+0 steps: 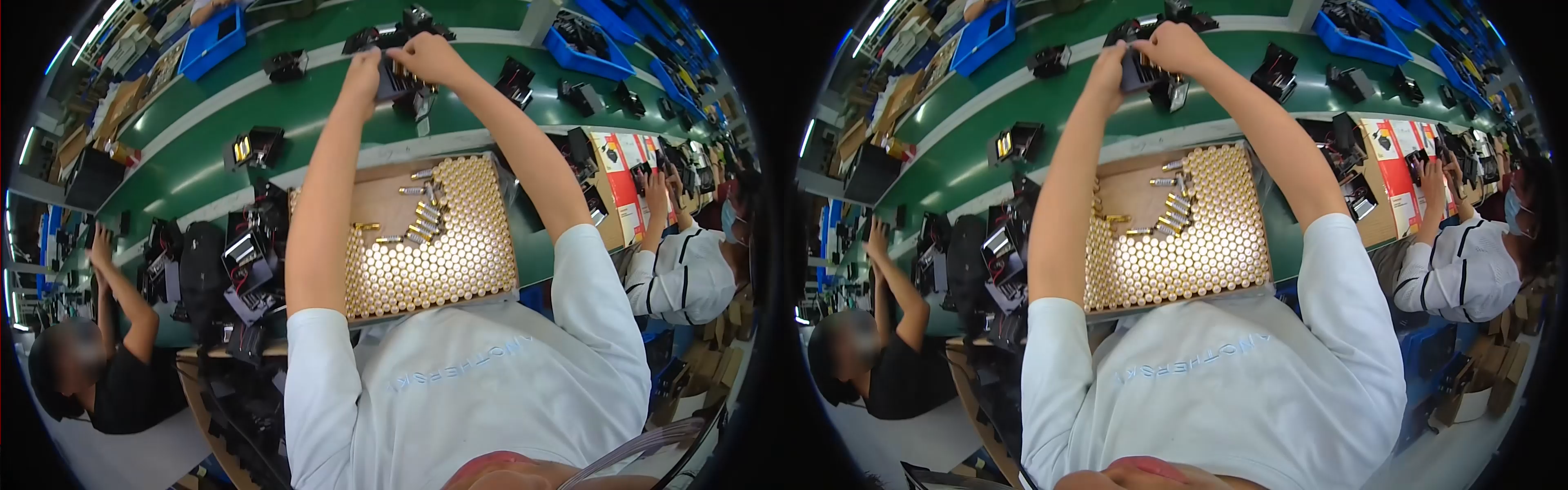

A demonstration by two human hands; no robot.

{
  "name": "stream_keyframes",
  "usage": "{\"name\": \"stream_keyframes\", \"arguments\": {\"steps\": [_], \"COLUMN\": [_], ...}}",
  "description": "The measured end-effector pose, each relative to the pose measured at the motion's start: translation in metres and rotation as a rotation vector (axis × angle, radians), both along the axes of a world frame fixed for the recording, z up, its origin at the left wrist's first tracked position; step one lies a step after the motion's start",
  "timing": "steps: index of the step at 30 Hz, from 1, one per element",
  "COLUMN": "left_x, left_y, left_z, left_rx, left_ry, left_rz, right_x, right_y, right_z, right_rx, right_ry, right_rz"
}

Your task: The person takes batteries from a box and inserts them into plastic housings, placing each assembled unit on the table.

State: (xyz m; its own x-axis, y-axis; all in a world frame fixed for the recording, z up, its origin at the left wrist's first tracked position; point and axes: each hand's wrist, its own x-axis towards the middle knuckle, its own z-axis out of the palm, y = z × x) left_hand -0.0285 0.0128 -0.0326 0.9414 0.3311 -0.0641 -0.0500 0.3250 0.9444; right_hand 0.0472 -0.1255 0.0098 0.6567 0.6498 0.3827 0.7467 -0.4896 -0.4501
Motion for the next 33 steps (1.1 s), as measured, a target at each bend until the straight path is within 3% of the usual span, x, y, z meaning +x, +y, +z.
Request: {"name": "stream_keyframes", "arguments": {"steps": [10, 13, 15, 17, 21, 23, 24, 27, 28, 31, 33], "left_x": [0.034, 0.03, 0.033, 0.019, 0.015, 0.017, 0.006, 0.01, 0.01, 0.01, 0.004], "left_y": [-0.029, -0.032, -0.031, -0.034, -0.024, -0.007, -0.012, -0.005, -0.004, 0.005, 0.012], "left_z": [-0.018, -0.013, -0.02, -0.012, -0.02, -0.027, -0.014, -0.027, -0.029, -0.032, -0.032], "left_rx": [-0.327, -0.371, -0.397, -0.236, -0.265, -0.422, -0.359, -0.278, -0.268, -0.268, -0.294], "left_ry": [0.078, 0.076, 0.076, 0.109, 0.107, 0.101, 0.136, 0.08, 0.043, 0.037, 0.06], "left_rz": [-0.093, 0.012, 0.099, 0.135, 0.041, -0.122, -0.065, -0.07, -0.044, -0.054, -0.1], "right_x": [-0.002, -0.016, -0.021, -0.019, -0.029, -0.012, -0.003, 0.004, -0.002, -0.002, 0.001], "right_y": [-0.034, -0.042, -0.048, -0.05, -0.04, -0.03, -0.023, 0.005, 0.01, 0.024, 0.024], "right_z": [0.021, 0.016, 0.008, -0.016, 0.001, -0.005, -0.004, -0.009, -0.006, -0.014, -0.013], "right_rx": [-0.212, -0.07, -0.121, -0.112, -0.37, -0.07, 0.079, -0.04, -0.074, -0.04, -0.028], "right_ry": [0.138, 0.074, -0.007, -0.219, -0.119, -0.1, -0.095, -0.246, -0.145, -0.308, -0.274], "right_rz": [-0.024, -0.01, 0.008, 0.074, 0.081, 0.157, 0.2, 0.107, 0.129, 0.203, 0.186]}}
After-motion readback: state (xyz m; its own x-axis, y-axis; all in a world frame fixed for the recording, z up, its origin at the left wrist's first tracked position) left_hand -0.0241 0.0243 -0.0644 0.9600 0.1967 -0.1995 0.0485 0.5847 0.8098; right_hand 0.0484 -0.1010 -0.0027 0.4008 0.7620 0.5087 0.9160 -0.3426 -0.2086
